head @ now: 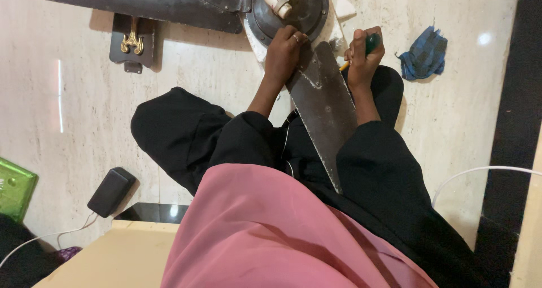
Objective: The person sits on the floor and uses a screwdriver to remove screws from a ceiling fan blade, detaching it from the motor housing. They then reattach the blade and tighten the screws.
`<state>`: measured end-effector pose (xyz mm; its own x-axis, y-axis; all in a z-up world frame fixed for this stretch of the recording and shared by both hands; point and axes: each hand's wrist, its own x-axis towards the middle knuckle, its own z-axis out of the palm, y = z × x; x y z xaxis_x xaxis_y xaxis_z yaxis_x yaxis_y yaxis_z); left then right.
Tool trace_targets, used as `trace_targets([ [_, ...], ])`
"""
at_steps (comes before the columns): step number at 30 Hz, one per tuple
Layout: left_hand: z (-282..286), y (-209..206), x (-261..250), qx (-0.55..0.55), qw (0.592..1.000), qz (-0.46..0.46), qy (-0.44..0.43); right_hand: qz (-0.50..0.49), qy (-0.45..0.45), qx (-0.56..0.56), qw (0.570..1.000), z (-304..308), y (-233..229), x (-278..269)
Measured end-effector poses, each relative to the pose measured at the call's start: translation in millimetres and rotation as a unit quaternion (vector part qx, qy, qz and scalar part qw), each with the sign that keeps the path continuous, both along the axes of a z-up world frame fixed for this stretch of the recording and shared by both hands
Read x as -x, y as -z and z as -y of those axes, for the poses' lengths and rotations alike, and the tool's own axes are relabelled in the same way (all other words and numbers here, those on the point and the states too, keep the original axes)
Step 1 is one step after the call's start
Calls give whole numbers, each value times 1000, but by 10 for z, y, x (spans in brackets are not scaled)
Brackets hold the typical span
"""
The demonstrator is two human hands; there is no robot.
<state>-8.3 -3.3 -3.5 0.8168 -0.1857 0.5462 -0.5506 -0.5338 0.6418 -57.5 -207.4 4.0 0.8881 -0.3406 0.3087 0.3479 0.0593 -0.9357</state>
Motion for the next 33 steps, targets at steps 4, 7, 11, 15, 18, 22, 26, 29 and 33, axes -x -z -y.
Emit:
trace_targets([
  [4, -32, 30, -13, -48, 998, 43, 10, -5, -1, 1, 1000, -34, -1, -7],
  [7, -30, 33, -29, -65, 997, 45, 21, 8, -6, 0, 1000, -19, 0, -5],
  [11, -20, 0, -29, -46, 998, 34, 21, -9, -1, 0, 1000, -42, 6, -7],
  [15, 39, -24, 28, 27, 1000, 8, -2, 1, -9, 11, 1000, -32, 6, 0],
  [18, 55, -10, 48, 37, 999, -14, -9, -6, -9, 9, 1000, -16, 10, 13],
  [22, 71, 34, 35, 57, 998, -23, -19, -42, -11, -20, 999, 18, -11, 23],
  [26, 86, 76, 8, 53, 998, -19, -36, -29, -25, 16, 999, 41, -83, 29],
  [29, 83, 91, -3, 70, 996, -40, -29, -3, -41, 16, 999, 23, -193, 37],
  [33, 71, 83, -4, 81, 995, -49, -31, 117, -79, -7, 990, -23, -443, -7],
])
